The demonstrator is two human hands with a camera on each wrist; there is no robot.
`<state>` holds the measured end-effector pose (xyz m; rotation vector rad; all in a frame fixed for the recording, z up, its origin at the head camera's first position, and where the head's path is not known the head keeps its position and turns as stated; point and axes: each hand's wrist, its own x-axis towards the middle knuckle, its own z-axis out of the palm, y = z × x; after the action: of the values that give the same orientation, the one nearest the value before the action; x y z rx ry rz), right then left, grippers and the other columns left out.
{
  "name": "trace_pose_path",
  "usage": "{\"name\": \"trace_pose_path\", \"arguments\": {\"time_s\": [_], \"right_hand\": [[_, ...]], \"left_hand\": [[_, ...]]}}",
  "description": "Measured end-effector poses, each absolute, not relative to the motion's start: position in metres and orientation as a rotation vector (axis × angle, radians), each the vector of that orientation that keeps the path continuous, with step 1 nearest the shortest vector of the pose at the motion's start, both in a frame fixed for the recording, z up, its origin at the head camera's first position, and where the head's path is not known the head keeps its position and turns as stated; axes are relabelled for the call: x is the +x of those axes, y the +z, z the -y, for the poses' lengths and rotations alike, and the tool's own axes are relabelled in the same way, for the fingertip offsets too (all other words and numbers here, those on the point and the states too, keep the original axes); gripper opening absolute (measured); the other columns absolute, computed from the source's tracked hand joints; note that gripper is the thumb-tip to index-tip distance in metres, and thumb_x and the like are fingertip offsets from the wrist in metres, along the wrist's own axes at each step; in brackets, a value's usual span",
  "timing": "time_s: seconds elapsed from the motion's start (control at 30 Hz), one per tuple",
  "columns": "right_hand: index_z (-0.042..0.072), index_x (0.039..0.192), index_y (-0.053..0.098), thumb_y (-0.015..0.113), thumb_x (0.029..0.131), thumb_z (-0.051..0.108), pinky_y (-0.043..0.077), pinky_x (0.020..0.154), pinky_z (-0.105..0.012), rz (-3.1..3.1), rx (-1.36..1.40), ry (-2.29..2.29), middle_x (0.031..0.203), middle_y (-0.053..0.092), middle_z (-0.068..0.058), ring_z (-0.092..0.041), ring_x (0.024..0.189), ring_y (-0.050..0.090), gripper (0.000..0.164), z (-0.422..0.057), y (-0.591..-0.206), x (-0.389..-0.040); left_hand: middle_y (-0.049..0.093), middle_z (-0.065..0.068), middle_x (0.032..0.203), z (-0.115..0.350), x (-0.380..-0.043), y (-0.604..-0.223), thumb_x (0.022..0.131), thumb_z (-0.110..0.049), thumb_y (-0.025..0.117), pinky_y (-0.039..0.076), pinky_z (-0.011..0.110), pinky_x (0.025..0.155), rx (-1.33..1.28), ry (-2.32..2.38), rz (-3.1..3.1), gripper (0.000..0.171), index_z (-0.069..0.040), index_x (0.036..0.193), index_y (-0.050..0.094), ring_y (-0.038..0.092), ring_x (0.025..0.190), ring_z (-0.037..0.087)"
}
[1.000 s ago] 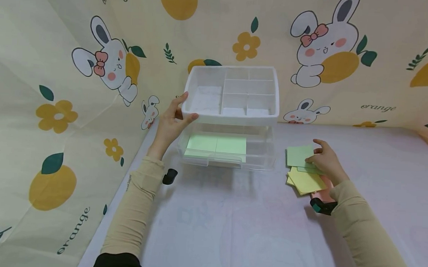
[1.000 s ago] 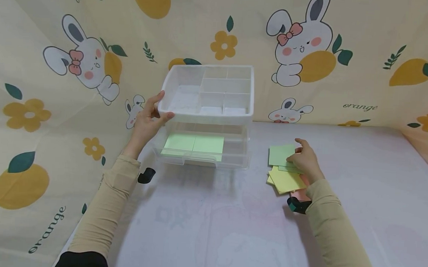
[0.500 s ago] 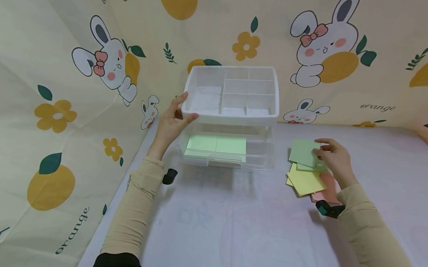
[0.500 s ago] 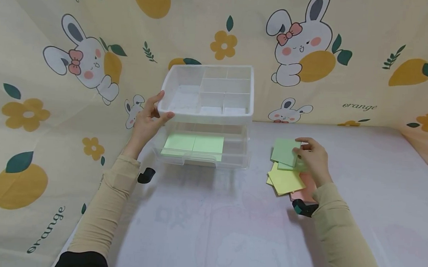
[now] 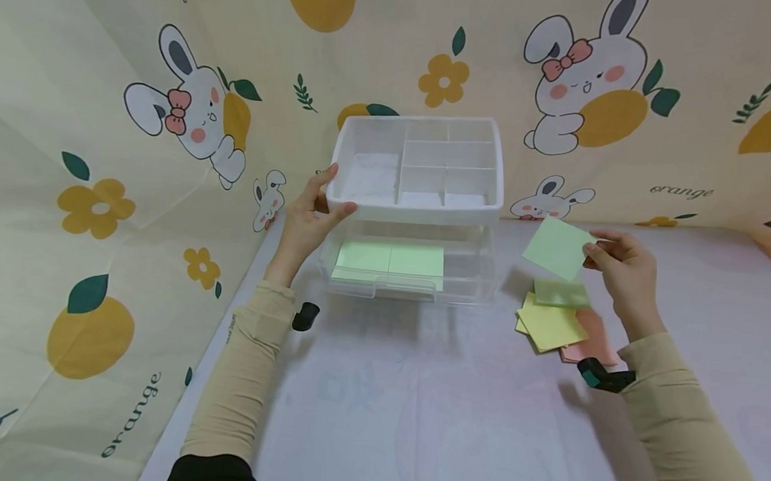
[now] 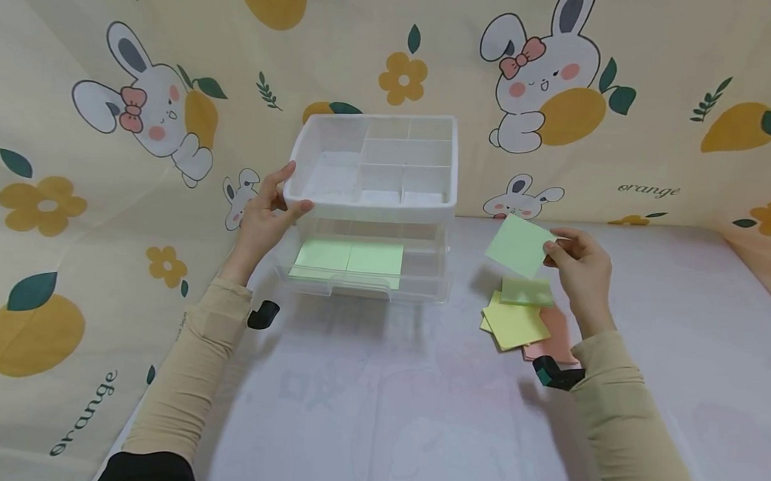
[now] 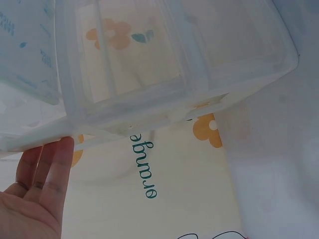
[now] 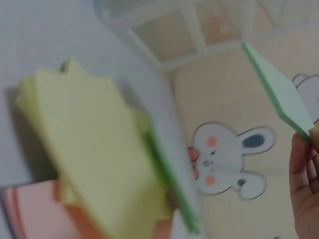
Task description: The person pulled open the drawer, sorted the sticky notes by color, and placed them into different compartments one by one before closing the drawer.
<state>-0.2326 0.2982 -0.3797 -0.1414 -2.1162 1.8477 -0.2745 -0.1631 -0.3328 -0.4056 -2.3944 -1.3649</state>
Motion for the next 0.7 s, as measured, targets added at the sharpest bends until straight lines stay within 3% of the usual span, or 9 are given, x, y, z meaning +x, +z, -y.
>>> {"name": "trace_pose_path", "arguments": {"time_s": [0.13,0.27,0.7], "right_hand": [[0.011,0.1,0.064,0.065,0.085,0.003,0.05,0.059,-0.012,1.926,-0.086,1.976,0.074,0.066,0.011,-0.001,0.062,0.062,0.017,-0.286,-0.362,-0.226],[0.001,0.104,0.062,0.066,0.082,-0.001,0.051,0.061,-0.015,1.699,0.019,2.095,0.077,0.067,0.003,-0.008,0.065,0.062,0.023,-0.277,-0.352,-0.224],[-0.011,0.106,0.057,0.058,0.082,-0.014,0.05,0.061,-0.022,1.264,0.47,2.303,0.082,0.062,-0.013,-0.019,0.068,0.058,0.024,-0.235,-0.311,-0.212]], "left_hand": [[0.054,0.011,0.079,0.163,-0.274,-0.333,0.076,-0.055,0.066,0.039,0.028,0.069,-0.408,-1.361,2.392,0.07,-0.044,0.138,0.037,0.047,0.074,0.02],[0.055,0.011,0.079,0.163,-0.274,-0.332,0.076,-0.055,0.066,0.039,0.028,0.069,-0.409,-1.36,2.389,0.07,-0.044,0.138,0.037,0.048,0.074,0.02],[0.053,0.009,0.079,0.162,-0.272,-0.331,0.075,-0.057,0.065,0.038,0.028,0.069,-0.393,-1.362,2.402,0.071,-0.044,0.139,0.036,0.047,0.074,0.019]]}}
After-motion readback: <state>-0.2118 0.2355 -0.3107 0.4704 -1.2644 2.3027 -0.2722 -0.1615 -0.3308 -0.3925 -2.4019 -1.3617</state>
